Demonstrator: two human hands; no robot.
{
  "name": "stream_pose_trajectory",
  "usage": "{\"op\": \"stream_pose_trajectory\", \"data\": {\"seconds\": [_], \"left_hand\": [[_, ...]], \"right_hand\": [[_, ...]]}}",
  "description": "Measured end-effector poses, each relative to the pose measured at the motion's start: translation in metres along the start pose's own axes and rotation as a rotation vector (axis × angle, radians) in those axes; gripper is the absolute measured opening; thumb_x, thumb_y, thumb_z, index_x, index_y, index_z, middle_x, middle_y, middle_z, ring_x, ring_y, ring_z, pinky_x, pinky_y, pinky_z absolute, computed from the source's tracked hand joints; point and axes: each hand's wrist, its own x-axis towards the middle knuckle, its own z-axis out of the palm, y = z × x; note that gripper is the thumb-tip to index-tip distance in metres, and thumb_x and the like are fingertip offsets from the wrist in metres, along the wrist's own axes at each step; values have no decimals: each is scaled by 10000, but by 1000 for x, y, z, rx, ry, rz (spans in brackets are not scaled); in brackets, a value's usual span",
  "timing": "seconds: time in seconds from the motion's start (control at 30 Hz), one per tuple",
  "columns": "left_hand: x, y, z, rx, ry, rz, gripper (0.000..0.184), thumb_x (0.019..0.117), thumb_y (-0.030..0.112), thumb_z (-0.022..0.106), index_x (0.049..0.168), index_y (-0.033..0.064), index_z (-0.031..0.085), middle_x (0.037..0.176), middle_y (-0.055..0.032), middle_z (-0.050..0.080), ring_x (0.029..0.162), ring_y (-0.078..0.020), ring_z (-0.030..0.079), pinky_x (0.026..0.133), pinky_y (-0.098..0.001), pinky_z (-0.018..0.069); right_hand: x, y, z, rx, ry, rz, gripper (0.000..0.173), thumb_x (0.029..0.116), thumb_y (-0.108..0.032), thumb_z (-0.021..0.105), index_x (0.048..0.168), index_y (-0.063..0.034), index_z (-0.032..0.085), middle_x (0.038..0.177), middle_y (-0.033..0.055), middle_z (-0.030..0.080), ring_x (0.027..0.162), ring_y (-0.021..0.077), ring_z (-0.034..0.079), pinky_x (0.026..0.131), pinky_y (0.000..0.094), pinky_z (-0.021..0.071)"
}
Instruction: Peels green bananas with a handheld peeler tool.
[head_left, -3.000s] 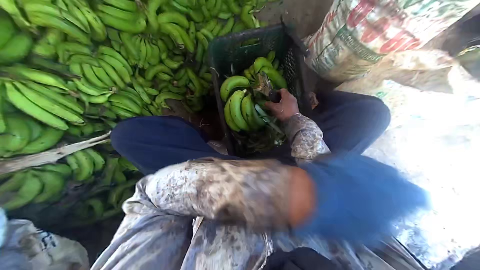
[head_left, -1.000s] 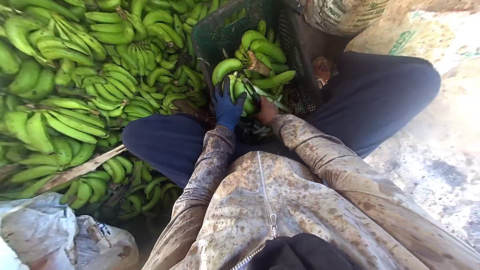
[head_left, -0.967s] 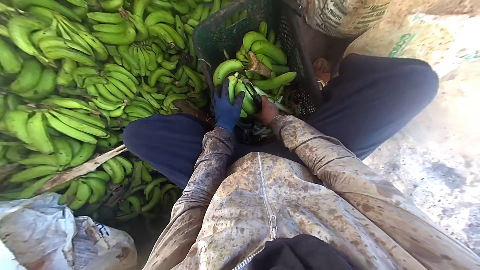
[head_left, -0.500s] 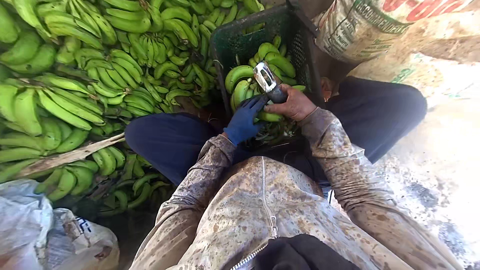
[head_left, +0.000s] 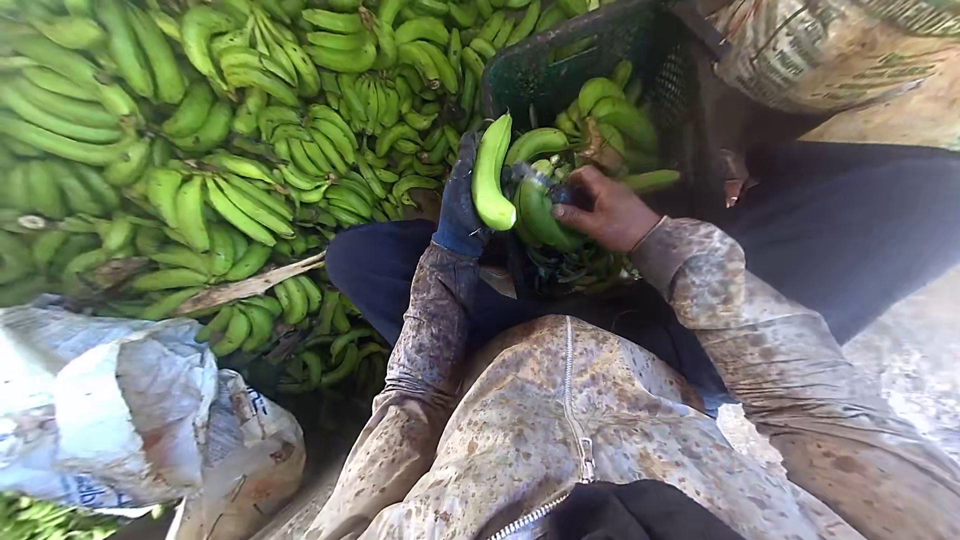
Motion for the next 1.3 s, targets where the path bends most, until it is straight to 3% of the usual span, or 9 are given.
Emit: {"op": "stream_pose_trajectory", "data": {"seconds": [0.17,0.3,0.47,0.63,0.73,0.8,0.9,1.13,1.3], "left_hand": [[0,3,6,132,70,37,389,1119,363,332,1237,80,572,930,-78,648,765,-153,656,687,-334,601],[-3,-18,19,234,-10,-7,380,1122,309,336,1349,86,543,1080,-72,668,928,-149,671,827,-354,598],[-35,-13,23,164,-158,-131,507,1108,463,211,1241,104,544,797,-107,636,591,-213,628,508,-358,571],[-16,-12,-2,9,-113,-33,611,1099,509,147,1290,77,535,889,-130,655,668,-236,664,505,-373,586],[-6,-14,-5,92,-8,127,445,1126,388,245,1329,109,526,983,-62,656,802,-145,661,699,-335,602],[-1,-14,8,57,43,111,387,1123,364,308,1289,106,544,929,-60,655,744,-132,664,654,-316,608],[-15,-17,24,192,-39,100,426,1134,287,253,1494,118,405,1165,-36,644,945,-97,659,801,-305,596],[-40,-24,11,287,-104,-223,599,1105,513,207,1329,78,553,878,-113,658,626,-199,648,512,-339,584],[-13,-26,1,553,363,250,416,1120,314,367,1289,3,587,1056,-101,685,926,-155,684,845,-374,601]], "right_hand": [[2,-5,12,-128,-24,-244,408,1051,-395,557,1226,-30,607,1014,138,696,925,261,697,870,488,570],[21,0,5,-200,50,-138,415,1058,-375,569,1242,-3,586,1089,197,678,1010,344,688,928,556,545],[38,18,-54,-242,309,312,540,1066,-476,505,1333,-8,537,1213,250,655,1151,416,652,991,631,492],[19,0,-27,-227,201,-29,496,1067,-443,513,1247,8,610,1163,227,671,1052,340,685,966,522,530],[3,-9,8,-131,32,-258,380,1036,-375,599,1148,-17,656,1013,142,704,927,246,703,884,465,577],[4,-13,14,-147,-82,-268,378,1033,-390,599,1150,-32,633,1003,134,689,940,266,690,884,494,557],[25,-9,-5,-211,2,-159,422,1034,-389,613,1189,3,617,1069,194,674,1001,332,679,931,548,533],[31,-4,-54,-270,354,58,514,1048,-496,514,1265,-36,592,1178,186,665,1104,327,666,985,534,518],[3,-14,2,-125,-25,-289,369,1043,-375,588,1121,-20,656,966,130,690,879,246,686,843,476,567]]}}
